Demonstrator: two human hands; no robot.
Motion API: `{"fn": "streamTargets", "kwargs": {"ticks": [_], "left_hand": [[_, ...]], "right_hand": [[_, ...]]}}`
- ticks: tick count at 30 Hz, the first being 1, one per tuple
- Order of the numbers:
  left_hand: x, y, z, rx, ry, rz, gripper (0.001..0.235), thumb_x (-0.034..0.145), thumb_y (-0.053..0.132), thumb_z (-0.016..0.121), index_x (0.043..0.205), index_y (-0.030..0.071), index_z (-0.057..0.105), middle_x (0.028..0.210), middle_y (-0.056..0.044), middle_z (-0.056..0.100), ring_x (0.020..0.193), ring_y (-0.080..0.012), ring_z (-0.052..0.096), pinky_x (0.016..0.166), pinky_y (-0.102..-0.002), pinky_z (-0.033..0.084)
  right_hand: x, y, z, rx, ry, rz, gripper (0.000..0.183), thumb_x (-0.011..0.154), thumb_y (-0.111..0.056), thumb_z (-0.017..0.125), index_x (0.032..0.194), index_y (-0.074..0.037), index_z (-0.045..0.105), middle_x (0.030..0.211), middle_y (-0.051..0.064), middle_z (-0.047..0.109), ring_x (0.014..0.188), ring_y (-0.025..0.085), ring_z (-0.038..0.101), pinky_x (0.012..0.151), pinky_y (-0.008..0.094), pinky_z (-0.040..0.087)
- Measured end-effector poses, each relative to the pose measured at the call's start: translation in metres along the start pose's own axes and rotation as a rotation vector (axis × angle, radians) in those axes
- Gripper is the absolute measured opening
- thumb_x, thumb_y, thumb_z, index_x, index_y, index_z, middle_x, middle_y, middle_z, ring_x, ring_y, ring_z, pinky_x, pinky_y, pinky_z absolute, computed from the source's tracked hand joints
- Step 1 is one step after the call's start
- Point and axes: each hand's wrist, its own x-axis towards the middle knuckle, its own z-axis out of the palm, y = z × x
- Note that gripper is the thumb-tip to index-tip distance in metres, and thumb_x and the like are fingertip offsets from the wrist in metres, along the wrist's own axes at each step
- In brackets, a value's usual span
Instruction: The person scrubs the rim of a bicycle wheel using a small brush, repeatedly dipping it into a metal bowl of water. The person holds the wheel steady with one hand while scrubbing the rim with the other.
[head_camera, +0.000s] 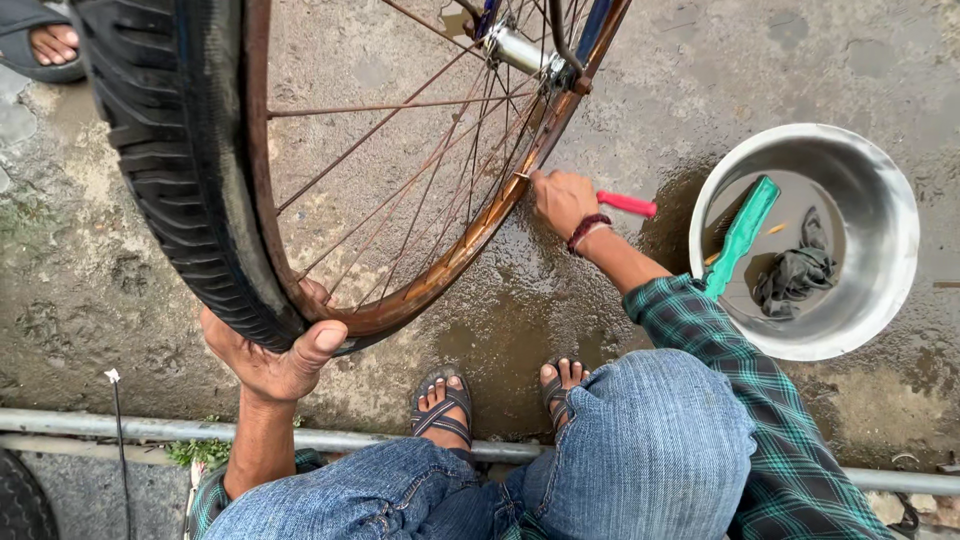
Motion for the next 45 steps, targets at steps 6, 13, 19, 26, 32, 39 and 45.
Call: {"fn": "streamTargets", "kwargs": {"ticks": [6,13,19,26,32,39,45], "left_hand": [[-0.005,-0.001,-0.004,-0.011,-0.009,-0.017,0.05,0.087,0.046,0.088,0.097,0.002,0.067,0.08,-0.003,0.068,0.072,-0.0141,0.07,0.069,-0.026,0.06],[0.01,0.0,0.0,0.145,-0.056,-0.071,0.046,0.079,0.05,0.086,0.082,0.008,0.068,0.069,-0.001,0.067,0.06,-0.0139,0.065,0.057,-0.03,0.051],[0.018,0.004,0.009,0.106,-0.042,-0.001,0.057,0.084,0.059,0.081,0.079,0.006,0.061,0.065,0.001,0.05,0.06,-0.0124,0.051,0.055,-0.033,0.042],[0.027,0.023,0.008,0.122,-0.034,-0.033,0.063,0.084,0.066,0.077,0.081,0.005,0.061,0.062,0.004,0.046,0.059,-0.0088,0.049,0.053,-0.03,0.04],[0.019,0.004,0.011,0.066,-0.022,-0.057,0.064,0.083,0.071,0.074,0.082,0.008,0.062,0.059,0.007,0.048,0.055,-0.0076,0.049,0.049,-0.028,0.038],[0.027,0.028,0.011,0.087,-0.047,-0.053,0.064,0.085,0.07,0.074,0.082,0.006,0.063,0.061,0.006,0.053,0.054,-0.0076,0.052,0.05,-0.028,0.041],[0.026,0.014,0.005,0.128,-0.035,-0.005,0.057,0.085,0.056,0.081,0.085,0.002,0.063,0.065,0.003,0.049,0.061,-0.01,0.05,0.055,-0.029,0.042]], "right_hand": [[0.016,-0.004,0.012,0.0,0.018,-0.081,0.018,0.092,-0.015,0.055,0.086,-0.003,0.067,0.072,0.023,0.068,0.066,0.042,0.069,0.059,0.052,0.054],[0.037,0.017,0.02,-0.096,-0.218,-0.093,0.021,0.089,-0.023,0.059,0.087,-0.008,0.074,0.081,0.018,0.072,0.077,0.037,0.072,0.069,0.05,0.057],[0.022,0.012,0.021,-0.062,0.03,-0.16,0.019,0.085,-0.018,0.057,0.102,-0.017,0.065,0.073,0.01,0.072,0.075,0.031,0.071,0.07,0.047,0.057],[0.143,-0.047,-0.065,-0.066,0.026,-0.009,0.027,0.089,-0.026,0.053,0.112,-0.014,0.06,0.081,0.01,0.075,0.081,0.029,0.076,0.075,0.046,0.061],[0.141,-0.077,-0.078,-0.075,-0.022,0.018,0.032,0.092,-0.03,0.05,0.12,-0.016,0.058,0.083,0.01,0.076,0.083,0.029,0.078,0.076,0.046,0.062],[0.057,-0.008,-0.001,-0.194,-0.141,0.085,0.037,0.097,-0.035,0.046,0.129,-0.018,0.056,0.086,0.009,0.078,0.085,0.028,0.08,0.077,0.047,0.063],[0.048,-0.024,-0.013,-0.123,-0.157,0.054,0.032,0.092,-0.03,0.052,0.117,-0.013,0.061,0.091,0.012,0.077,0.09,0.032,0.077,0.081,0.048,0.061]]}}
